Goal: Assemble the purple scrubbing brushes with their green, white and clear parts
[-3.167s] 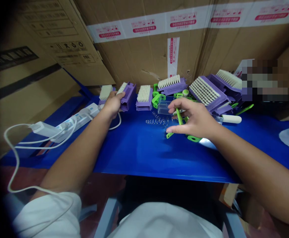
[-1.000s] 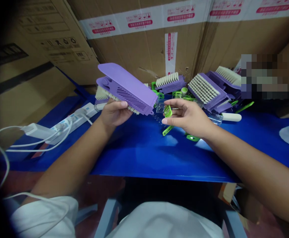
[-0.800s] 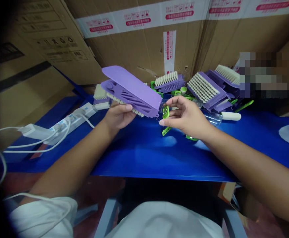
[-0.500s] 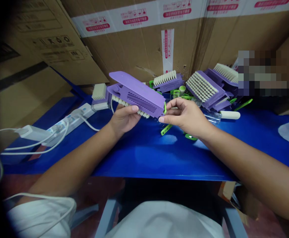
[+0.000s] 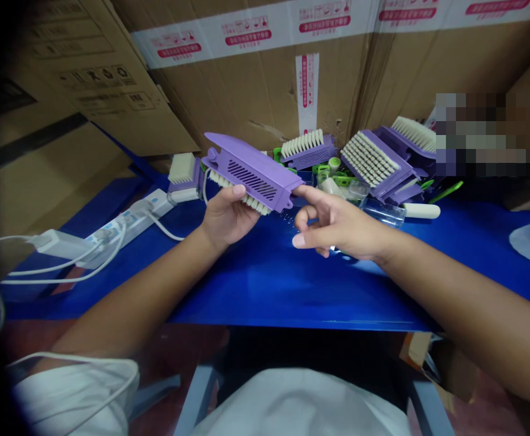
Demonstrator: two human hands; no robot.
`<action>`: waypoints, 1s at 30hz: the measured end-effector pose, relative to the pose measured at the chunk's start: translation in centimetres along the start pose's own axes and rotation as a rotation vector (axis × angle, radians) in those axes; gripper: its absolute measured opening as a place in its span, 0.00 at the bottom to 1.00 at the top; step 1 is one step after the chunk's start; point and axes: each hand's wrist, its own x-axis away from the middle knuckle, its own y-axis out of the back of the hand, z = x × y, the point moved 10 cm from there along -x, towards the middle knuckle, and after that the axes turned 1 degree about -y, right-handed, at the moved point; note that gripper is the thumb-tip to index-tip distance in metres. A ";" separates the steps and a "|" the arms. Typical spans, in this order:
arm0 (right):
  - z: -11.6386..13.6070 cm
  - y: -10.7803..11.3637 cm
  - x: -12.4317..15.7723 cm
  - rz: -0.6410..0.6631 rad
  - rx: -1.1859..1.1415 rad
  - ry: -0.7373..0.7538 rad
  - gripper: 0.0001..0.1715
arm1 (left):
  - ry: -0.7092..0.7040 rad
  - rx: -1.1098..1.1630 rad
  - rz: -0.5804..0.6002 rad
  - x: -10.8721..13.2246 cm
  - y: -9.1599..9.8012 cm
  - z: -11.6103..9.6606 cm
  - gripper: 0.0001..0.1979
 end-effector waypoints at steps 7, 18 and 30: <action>2.2 1.3 0.6 -0.196 0.326 0.305 0.43 | 0.150 -0.039 0.186 1.1 -2.3 1.5 0.28; 3.8 5.6 1.8 -0.487 0.019 0.321 0.35 | 0.093 -0.235 0.142 -0.2 -0.8 0.8 0.32; 5.3 8.3 2.8 -0.671 -0.013 0.431 0.21 | -0.031 -0.250 -0.010 -0.7 1.0 -2.3 0.29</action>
